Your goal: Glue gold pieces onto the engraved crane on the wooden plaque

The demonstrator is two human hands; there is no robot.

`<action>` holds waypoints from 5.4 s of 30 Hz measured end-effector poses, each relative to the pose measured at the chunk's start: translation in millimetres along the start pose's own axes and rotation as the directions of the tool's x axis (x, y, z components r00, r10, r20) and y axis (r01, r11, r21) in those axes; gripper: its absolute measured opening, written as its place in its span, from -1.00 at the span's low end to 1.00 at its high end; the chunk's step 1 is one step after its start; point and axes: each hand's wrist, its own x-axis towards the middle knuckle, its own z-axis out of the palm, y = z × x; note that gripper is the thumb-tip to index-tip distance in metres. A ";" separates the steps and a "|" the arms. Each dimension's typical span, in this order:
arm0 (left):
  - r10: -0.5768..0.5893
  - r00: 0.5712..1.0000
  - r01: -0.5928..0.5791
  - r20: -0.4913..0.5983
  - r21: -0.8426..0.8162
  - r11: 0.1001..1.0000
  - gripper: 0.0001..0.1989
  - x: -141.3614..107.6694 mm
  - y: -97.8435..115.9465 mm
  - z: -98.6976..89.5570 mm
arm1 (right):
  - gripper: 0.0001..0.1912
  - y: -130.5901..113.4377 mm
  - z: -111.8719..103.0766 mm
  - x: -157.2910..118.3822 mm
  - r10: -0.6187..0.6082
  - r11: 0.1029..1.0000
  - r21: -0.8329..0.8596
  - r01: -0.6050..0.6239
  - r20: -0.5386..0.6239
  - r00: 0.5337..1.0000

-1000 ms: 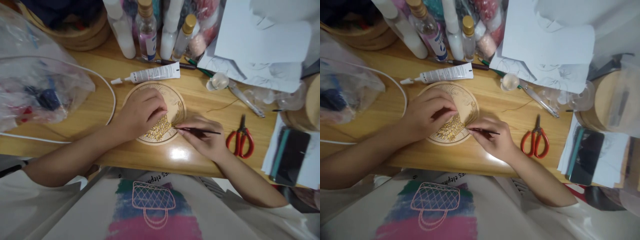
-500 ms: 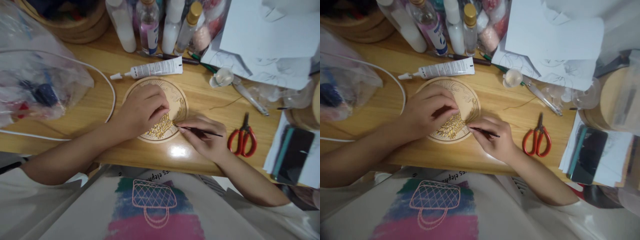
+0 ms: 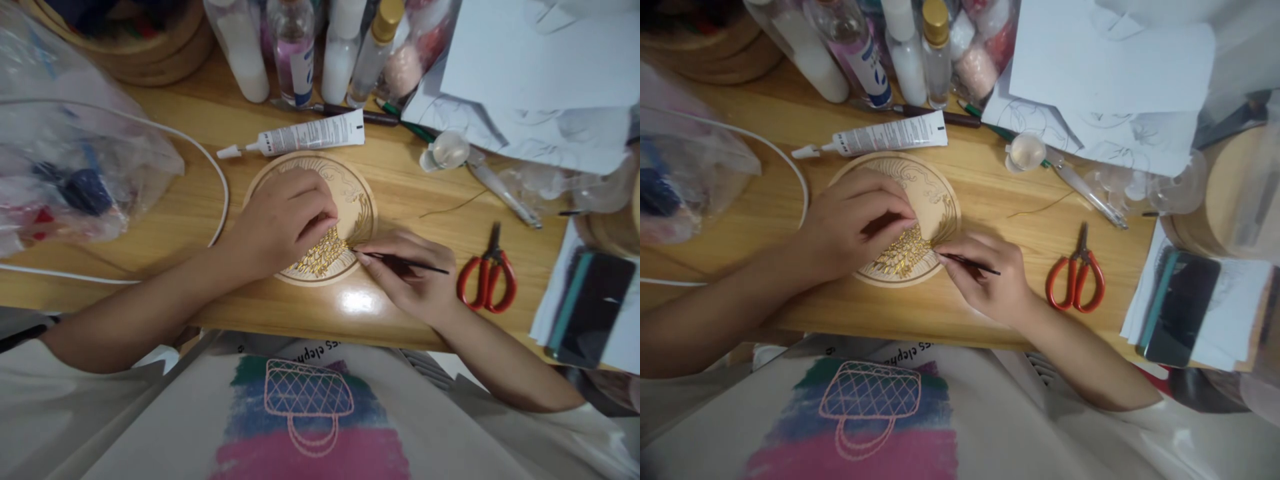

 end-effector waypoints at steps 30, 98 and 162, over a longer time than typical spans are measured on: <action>-0.017 0.999 0.016 0.035 0.017 1.000 -0.89 -0.7 0.7 -0.8 | -0.82 1.4 -2.4 2.1 -0.010 0.999 0.054 0.007 0.061 0.998; 0.012 1.000 -0.012 0.014 0.002 1.000 -0.90 -1.4 1.5 -0.6 | -0.85 0.7 -7.0 3.4 0.094 0.994 0.050 -0.094 -0.010 0.996; 0.182 0.965 -0.216 0.189 0.179 0.960 -0.82 -5.6 15.0 -8.3 | -0.94 -4.6 3.8 -7.3 -0.064 0.973 -0.221 0.066 0.018 0.998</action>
